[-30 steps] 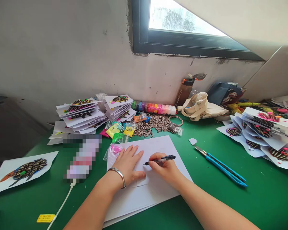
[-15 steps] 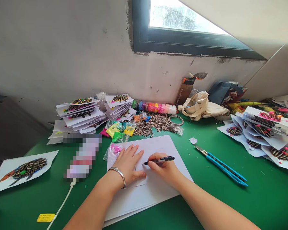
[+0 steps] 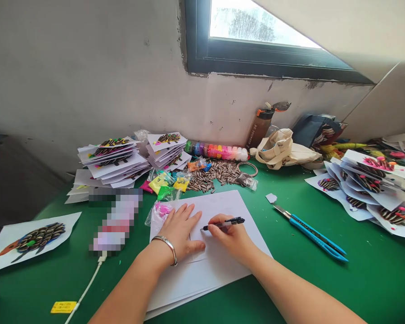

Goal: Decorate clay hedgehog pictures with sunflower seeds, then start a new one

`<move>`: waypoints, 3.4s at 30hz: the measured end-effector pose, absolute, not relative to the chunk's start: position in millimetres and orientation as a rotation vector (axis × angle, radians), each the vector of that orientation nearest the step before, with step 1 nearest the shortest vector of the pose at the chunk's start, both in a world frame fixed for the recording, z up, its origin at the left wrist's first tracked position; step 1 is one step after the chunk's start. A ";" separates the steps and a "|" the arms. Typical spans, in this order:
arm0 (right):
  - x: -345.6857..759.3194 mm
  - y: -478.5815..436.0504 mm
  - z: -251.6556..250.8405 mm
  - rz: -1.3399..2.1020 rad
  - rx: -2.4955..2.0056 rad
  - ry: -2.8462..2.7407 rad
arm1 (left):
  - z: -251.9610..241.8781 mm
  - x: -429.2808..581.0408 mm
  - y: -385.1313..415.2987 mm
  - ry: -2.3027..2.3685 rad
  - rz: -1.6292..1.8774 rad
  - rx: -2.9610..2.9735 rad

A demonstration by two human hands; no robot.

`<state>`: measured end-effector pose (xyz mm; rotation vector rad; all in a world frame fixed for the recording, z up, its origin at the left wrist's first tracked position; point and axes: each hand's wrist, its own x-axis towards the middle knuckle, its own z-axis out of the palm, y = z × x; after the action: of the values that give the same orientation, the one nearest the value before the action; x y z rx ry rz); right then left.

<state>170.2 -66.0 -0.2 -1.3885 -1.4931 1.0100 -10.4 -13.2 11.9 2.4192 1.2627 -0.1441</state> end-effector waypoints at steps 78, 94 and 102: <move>176.8 -90.7 -0.5 0.744 -1.406 -1.603 | 10.2 -9.6 -12.9 1.258 -0.181 2.460; 195.4 -86.9 3.9 0.957 -1.506 -1.512 | 12.7 -8.4 -13.3 1.276 -0.218 2.433; 223.1 -82.2 -1.5 0.867 -1.655 -1.311 | 12.2 -8.8 -13.9 1.271 -0.198 2.431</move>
<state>223.1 -82.2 -1.5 -1.6551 -1.3108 0.8668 -8.8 -13.9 12.2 2.4313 1.2707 -0.1983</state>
